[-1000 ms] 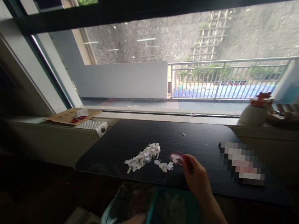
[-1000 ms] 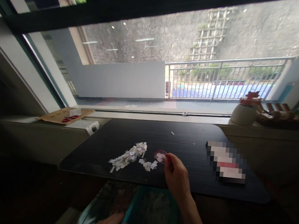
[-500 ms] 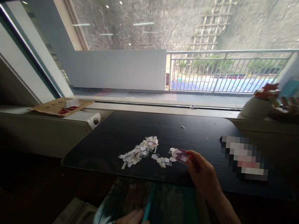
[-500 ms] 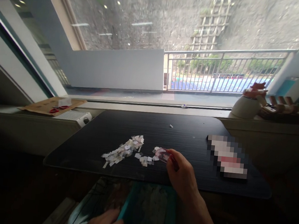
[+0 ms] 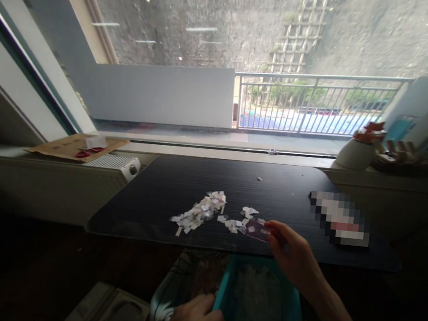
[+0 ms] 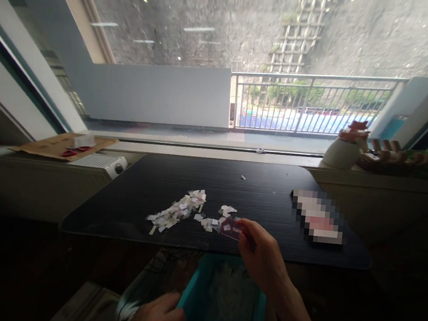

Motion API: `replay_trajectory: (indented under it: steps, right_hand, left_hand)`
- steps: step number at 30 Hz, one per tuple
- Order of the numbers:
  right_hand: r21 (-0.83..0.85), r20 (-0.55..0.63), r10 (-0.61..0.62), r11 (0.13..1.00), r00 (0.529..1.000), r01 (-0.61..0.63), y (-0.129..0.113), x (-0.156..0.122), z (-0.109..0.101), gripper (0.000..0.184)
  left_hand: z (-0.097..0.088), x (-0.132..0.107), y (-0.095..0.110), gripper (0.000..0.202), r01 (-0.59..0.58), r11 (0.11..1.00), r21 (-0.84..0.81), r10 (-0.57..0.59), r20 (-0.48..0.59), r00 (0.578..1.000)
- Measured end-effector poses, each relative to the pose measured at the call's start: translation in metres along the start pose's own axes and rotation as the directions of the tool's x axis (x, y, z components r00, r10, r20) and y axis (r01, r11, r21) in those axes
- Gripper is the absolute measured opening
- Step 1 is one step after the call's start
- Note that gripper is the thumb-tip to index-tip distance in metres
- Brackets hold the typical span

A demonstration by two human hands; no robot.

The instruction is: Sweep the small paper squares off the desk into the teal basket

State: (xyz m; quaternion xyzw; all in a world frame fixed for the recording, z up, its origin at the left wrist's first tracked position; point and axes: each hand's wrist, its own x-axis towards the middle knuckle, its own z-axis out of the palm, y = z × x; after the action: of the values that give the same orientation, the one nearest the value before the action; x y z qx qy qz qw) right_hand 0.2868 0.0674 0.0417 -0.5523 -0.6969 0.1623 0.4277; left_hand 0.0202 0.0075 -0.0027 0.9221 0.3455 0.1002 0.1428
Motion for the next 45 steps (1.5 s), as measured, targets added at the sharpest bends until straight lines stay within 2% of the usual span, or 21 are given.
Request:
replay_trajectory:
  steps: [4,7,9,14,19,23,25,29,34,39,45]
  right_hand:
    - [-0.021,-0.032,-0.019,1.0,0.999,0.018,-0.002,-0.003,0.001,0.026]
    - [-0.02,0.019,-0.039,0.999,0.999,0.039,-0.004,-0.003,0.005,0.024]
    - [-0.018,0.049,-0.053,0.998,0.997,0.054,-0.005,-0.002,0.006,0.023]
    - [-0.06,-0.012,-0.076,0.995,0.997,0.075,-0.003,0.003,0.005,0.023]
    - [-0.023,0.059,-0.115,0.993,0.992,0.117,-0.006,0.001,0.005,0.023]
    - [-0.043,0.021,-0.106,0.993,0.994,0.107,-0.006,0.002,0.005,0.023]
    - [-0.054,0.01,-0.09,0.994,0.996,0.09,-0.006,0.004,0.006,0.023]
    - [-0.017,0.073,-0.089,0.996,0.993,0.091,-0.006,0.005,0.009,0.023]
    - [-0.048,-0.007,-0.066,0.997,0.998,0.066,-0.003,0.006,0.011,0.024]
    - [-0.007,0.104,-0.077,0.997,0.992,0.078,-0.012,0.003,0.013,0.024]
    - [-0.004,0.095,-0.087,0.996,0.992,0.088,-0.02,0.002,0.017,0.025]
  left_hand:
    - [0.017,0.007,0.0,0.017,-0.007,0.998,0.069,0.009,-0.029,1.0]
    - [0.031,0.017,0.006,0.026,0.031,0.982,0.187,-0.025,-0.034,0.999]
    - [0.034,0.022,0.012,0.026,0.021,0.971,0.238,-0.013,-0.034,0.999]
    - [0.021,0.035,0.026,0.018,-0.067,0.965,0.254,0.069,0.001,0.998]
    - [0.008,0.046,0.037,0.012,-0.062,0.977,0.203,0.036,0.13,0.991]
    - [0.002,0.046,0.04,0.01,-0.041,0.983,0.181,0.009,0.171,0.985]
    - [0.001,0.044,0.04,0.009,-0.022,0.983,0.182,-0.009,0.172,0.985]
    - [0.0,0.042,0.036,0.011,-0.014,0.985,0.175,-0.01,0.137,0.991]
    - [0.0,0.039,0.034,0.012,-0.016,0.988,0.155,0.005,0.069,0.998]
    - [-0.003,0.035,0.035,0.011,0.001,0.997,0.081,-0.006,0.066,0.998]
    - [-0.007,0.03,0.032,0.023,0.021,0.999,0.049,-0.024,0.053,0.998]
